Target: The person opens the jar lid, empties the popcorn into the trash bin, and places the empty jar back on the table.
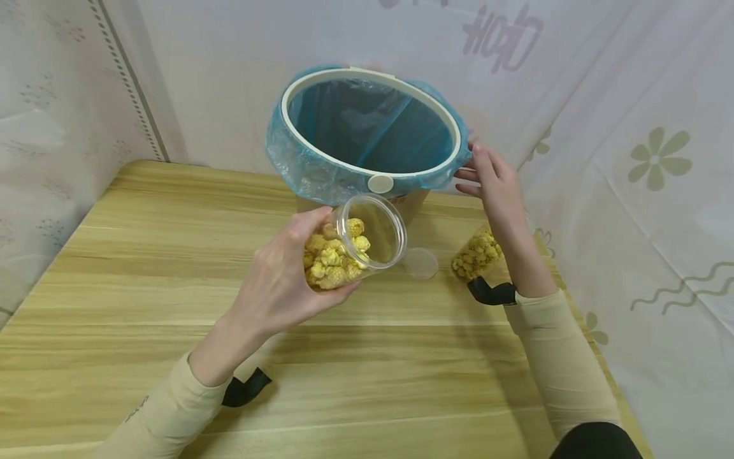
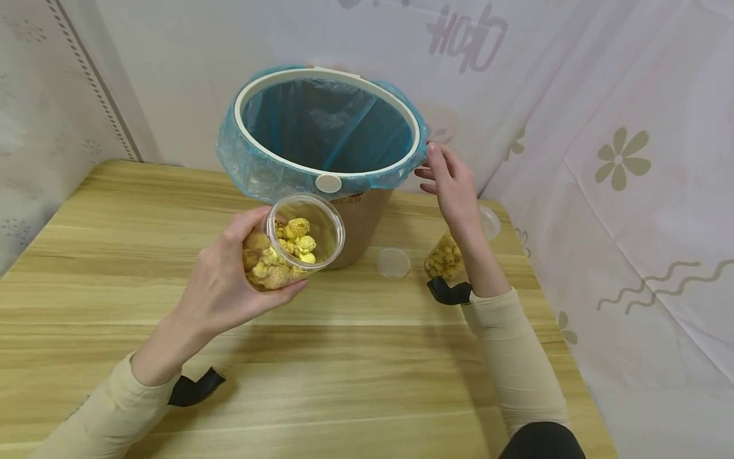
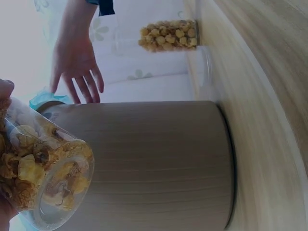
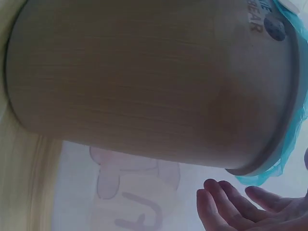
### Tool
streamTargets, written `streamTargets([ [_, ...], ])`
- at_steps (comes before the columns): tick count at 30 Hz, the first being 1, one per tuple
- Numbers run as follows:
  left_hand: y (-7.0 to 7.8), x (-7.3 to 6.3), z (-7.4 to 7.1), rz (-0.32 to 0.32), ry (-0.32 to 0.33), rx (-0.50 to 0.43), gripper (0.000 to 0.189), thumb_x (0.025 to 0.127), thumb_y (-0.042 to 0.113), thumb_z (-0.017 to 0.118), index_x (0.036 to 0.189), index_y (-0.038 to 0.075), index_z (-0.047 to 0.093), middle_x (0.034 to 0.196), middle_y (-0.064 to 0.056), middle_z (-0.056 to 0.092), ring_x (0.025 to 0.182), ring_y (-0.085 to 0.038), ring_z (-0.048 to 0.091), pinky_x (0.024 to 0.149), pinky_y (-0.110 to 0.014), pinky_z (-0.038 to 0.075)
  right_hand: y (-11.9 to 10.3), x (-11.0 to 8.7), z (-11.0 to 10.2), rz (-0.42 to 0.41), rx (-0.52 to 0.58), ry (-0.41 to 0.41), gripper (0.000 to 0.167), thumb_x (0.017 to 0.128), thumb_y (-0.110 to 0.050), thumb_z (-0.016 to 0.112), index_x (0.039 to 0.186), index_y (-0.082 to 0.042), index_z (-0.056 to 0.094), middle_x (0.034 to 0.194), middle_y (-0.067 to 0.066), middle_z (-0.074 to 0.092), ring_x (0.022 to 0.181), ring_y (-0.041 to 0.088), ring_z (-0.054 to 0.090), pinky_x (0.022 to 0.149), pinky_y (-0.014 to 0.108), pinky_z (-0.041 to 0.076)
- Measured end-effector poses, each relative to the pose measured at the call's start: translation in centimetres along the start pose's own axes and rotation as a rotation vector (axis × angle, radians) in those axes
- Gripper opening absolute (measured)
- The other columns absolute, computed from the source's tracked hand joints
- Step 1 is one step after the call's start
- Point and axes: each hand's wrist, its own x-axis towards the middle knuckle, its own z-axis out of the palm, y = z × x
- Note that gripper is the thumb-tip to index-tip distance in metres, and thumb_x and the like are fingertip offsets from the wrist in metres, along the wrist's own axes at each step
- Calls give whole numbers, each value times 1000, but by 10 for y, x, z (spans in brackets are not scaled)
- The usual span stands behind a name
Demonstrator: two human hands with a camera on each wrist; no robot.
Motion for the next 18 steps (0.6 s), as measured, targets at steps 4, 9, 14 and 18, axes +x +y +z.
streamTargets([
  [4, -2, 1, -4, 3, 2, 7, 103, 66, 32, 95, 145, 4, 35, 128, -19, 62, 112, -32, 67, 88, -48, 62, -6, 8, 4, 9, 63, -49, 52, 104, -51, 51, 137, -13, 62, 121, 3, 69, 107, 15, 73, 93, 32, 61],
  [9, -3, 3, -11, -40, 7, -5, 104, 65, 28, 96, 145, 7, 34, 122, -19, 63, 109, -31, 68, 86, -49, 62, -12, 15, 11, 9, 98, -72, 51, 104, -49, 53, 133, -9, 63, 112, 2, 69, 97, 11, 73, 85, 26, 62],
  [14, -1, 7, -17, -99, 1, -29, 105, 64, 28, 96, 146, 9, 34, 121, -15, 64, 107, -29, 67, 86, -50, 61, -15, 19, 13, 19, 66, -72, 57, 102, -52, 55, 138, -8, 60, 112, 6, 69, 97, 13, 71, 85, 26, 60],
  [18, -1, 11, -26, -121, -7, -38, 106, 66, 28, 96, 148, 10, 33, 123, -16, 63, 112, -29, 66, 92, -49, 59, -16, 23, 13, 27, 41, -96, 58, 102, -53, 54, 136, -7, 59, 115, 8, 68, 101, 16, 70, 89, 33, 59],
])
